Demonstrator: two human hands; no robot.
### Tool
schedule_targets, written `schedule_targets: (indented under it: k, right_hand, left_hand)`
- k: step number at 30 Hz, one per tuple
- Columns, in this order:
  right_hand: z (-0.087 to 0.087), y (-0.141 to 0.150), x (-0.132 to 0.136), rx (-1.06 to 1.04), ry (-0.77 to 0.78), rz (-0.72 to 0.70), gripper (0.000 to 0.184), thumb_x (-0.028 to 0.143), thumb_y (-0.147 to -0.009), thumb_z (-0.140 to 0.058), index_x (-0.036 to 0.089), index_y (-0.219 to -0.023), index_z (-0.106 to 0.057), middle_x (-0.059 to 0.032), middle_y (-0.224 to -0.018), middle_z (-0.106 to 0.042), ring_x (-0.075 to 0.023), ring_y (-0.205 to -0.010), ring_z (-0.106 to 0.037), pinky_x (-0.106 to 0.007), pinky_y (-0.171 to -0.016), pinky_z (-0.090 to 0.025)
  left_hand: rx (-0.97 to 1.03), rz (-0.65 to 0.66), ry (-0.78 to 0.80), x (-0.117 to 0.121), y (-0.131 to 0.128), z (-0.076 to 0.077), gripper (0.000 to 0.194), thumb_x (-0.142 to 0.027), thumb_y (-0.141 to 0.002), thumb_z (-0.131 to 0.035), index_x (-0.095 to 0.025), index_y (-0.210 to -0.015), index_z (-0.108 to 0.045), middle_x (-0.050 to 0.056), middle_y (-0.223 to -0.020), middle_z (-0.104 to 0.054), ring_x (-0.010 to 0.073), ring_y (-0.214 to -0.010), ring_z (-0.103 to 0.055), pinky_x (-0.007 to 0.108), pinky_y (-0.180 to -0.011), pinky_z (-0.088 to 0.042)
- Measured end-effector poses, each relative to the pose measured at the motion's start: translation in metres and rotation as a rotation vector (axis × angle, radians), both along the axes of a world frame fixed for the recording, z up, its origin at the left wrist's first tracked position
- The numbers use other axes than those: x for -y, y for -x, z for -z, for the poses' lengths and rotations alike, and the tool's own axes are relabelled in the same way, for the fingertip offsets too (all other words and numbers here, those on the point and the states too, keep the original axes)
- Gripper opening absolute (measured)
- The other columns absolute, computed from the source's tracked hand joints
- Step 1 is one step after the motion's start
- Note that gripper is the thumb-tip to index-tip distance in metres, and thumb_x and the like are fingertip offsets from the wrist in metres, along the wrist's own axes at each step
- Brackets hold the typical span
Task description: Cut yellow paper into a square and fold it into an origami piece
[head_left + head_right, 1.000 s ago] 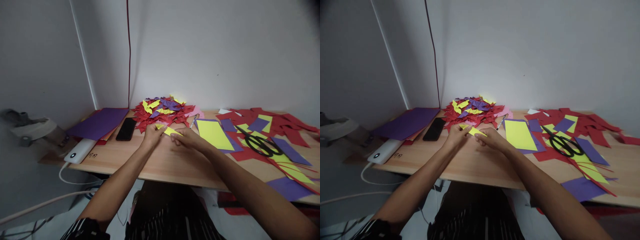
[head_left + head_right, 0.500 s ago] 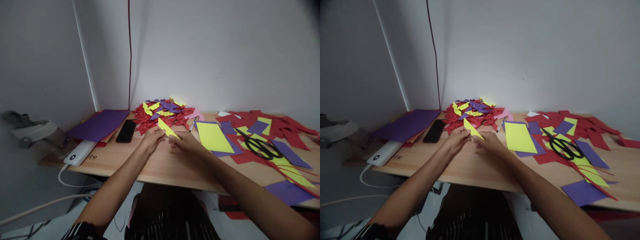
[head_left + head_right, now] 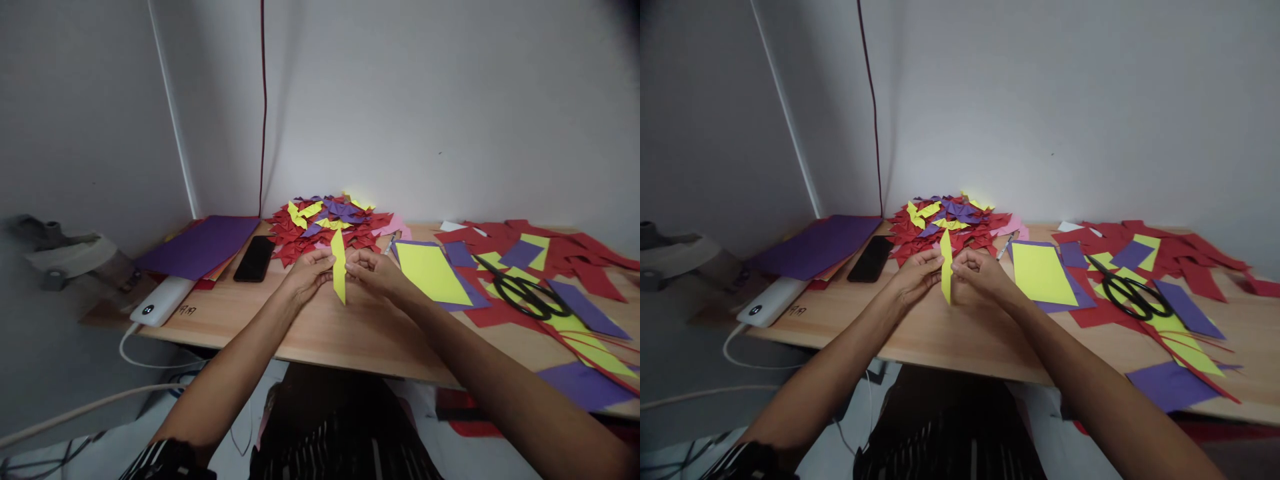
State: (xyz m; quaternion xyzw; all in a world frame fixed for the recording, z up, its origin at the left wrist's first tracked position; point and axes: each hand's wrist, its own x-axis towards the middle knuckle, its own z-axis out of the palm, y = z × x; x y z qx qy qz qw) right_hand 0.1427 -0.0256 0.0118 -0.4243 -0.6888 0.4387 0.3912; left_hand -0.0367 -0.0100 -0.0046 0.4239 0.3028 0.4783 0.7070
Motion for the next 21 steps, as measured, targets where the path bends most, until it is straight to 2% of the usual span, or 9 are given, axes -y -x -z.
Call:
schedule_targets:
  k: [7,14,21]
  right_hand:
    - [0.002,-0.001,0.000,-0.053,0.027,-0.032,0.025,0.042,-0.077,-0.063,0.018,-0.080,-0.056,-0.0005,-0.073,-0.060,-0.0131,-0.068,-0.056,-0.027,-0.066,-0.045]
    - [0.017,0.003,-0.005,-0.087,-0.078,-0.024,0.027,0.042,-0.075,-0.064,0.021,-0.084,-0.050,0.0003,-0.078,-0.055,-0.0138,-0.072,-0.054,-0.028,-0.068,-0.046]
    - [0.015,0.006,-0.001,-0.050,-0.207,0.050,0.022,0.033,-0.079,-0.061,0.022,-0.090,-0.046,0.0002,-0.081,-0.053,-0.0132,-0.071,-0.054,-0.028,-0.068,-0.047]
  left_hand:
    - [0.052,0.027,0.077,0.001,0.000,-0.001,0.021,-0.017,-0.069,-0.079,-0.010,-0.086,-0.069,0.006,-0.079,-0.071,0.0126,-0.070,-0.067,0.024,-0.071,-0.053]
    - [0.082,0.031,0.127,0.000,-0.004,0.001,0.016,-0.012,-0.067,-0.080,-0.009,-0.077,-0.067,0.003,-0.068,-0.067,0.0071,-0.059,-0.061,0.016,-0.059,-0.049]
    - [0.116,0.068,0.169,0.000,-0.005,0.005,0.019,-0.012,-0.068,-0.077,-0.011,-0.074,-0.058,0.002,-0.063,-0.061,0.0071,-0.051,-0.055,0.017,-0.048,-0.044]
